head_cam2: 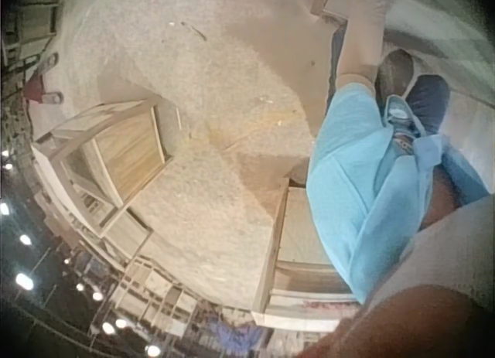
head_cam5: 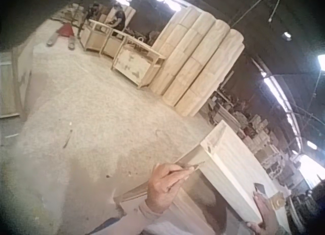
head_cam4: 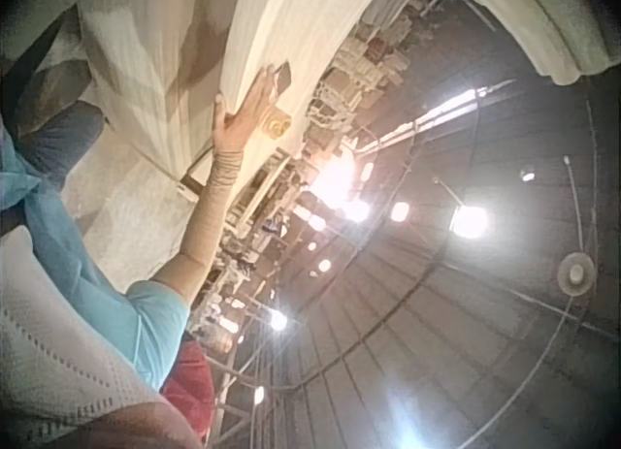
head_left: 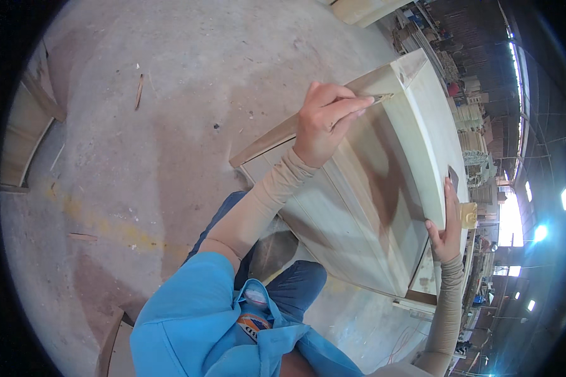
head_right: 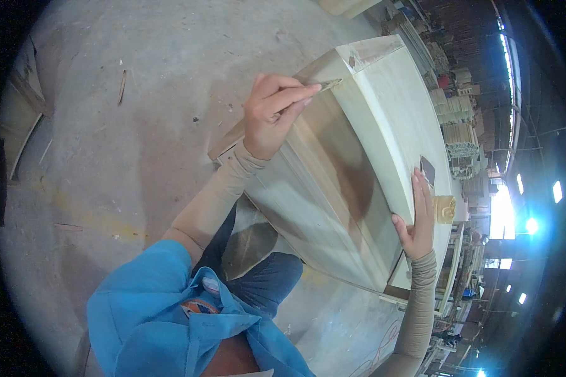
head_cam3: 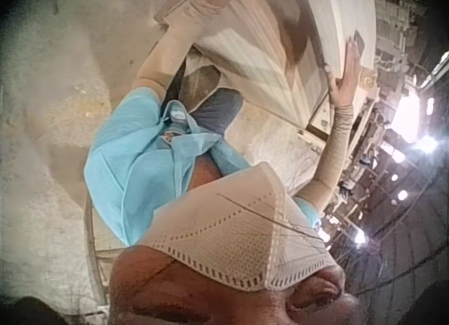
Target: The person sits on the floor and uses a putty knife to apply a yellowish filler substance to the edges and joints of a wooden furniture frame. They repeatedly scoop the filler from a container and smooth it into the gaps along the wood.
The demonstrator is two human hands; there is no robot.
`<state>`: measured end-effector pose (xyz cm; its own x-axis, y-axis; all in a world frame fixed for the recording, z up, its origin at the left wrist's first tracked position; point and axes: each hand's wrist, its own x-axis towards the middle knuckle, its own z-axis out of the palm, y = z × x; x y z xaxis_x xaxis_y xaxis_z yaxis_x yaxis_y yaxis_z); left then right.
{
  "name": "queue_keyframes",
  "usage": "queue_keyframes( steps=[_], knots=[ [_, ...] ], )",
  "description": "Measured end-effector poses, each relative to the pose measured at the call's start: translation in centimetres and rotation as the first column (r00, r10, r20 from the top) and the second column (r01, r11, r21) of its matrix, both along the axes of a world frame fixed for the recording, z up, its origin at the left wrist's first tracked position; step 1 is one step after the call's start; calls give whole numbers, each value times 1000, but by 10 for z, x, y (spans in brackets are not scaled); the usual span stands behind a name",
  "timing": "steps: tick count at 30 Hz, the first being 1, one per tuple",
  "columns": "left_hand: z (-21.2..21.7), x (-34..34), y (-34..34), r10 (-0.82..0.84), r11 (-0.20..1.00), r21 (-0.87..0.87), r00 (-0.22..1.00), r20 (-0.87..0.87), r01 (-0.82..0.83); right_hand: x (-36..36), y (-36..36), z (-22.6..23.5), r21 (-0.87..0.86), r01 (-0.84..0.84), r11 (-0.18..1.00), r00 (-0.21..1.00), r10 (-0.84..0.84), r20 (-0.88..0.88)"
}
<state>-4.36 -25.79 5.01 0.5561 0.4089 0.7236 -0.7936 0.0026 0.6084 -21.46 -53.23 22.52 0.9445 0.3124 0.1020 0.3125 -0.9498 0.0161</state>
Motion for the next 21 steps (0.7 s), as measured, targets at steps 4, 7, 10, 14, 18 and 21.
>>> queue_keyframes(
  steps=[4,7,10,14,18,21],
  knots=[
    [-5,2,-4,-20,999,28,999,38,19,1,-1,1,-4,-4,1000,1000,4,4],
    [-2,0,-3,-37,999,6,999,16,37,-1,-1,1,1,0,1000,1000,0,4],
    [-3,3,-8,-72,997,-38,997,-2,71,1,1,0,-5,-1,1000,1000,1,6],
    [-8,-1,-7,-113,993,34,993,28,112,0,-1,1,-8,-1,1000,1000,1,9],
    [-10,-1,-13,-163,983,-101,983,-81,155,0,1,0,9,-9,1000,1000,9,13],
    [-11,-1,-16,-197,976,-106,979,-53,190,2,0,-1,19,-10,1000,1000,10,18]
  ],
)
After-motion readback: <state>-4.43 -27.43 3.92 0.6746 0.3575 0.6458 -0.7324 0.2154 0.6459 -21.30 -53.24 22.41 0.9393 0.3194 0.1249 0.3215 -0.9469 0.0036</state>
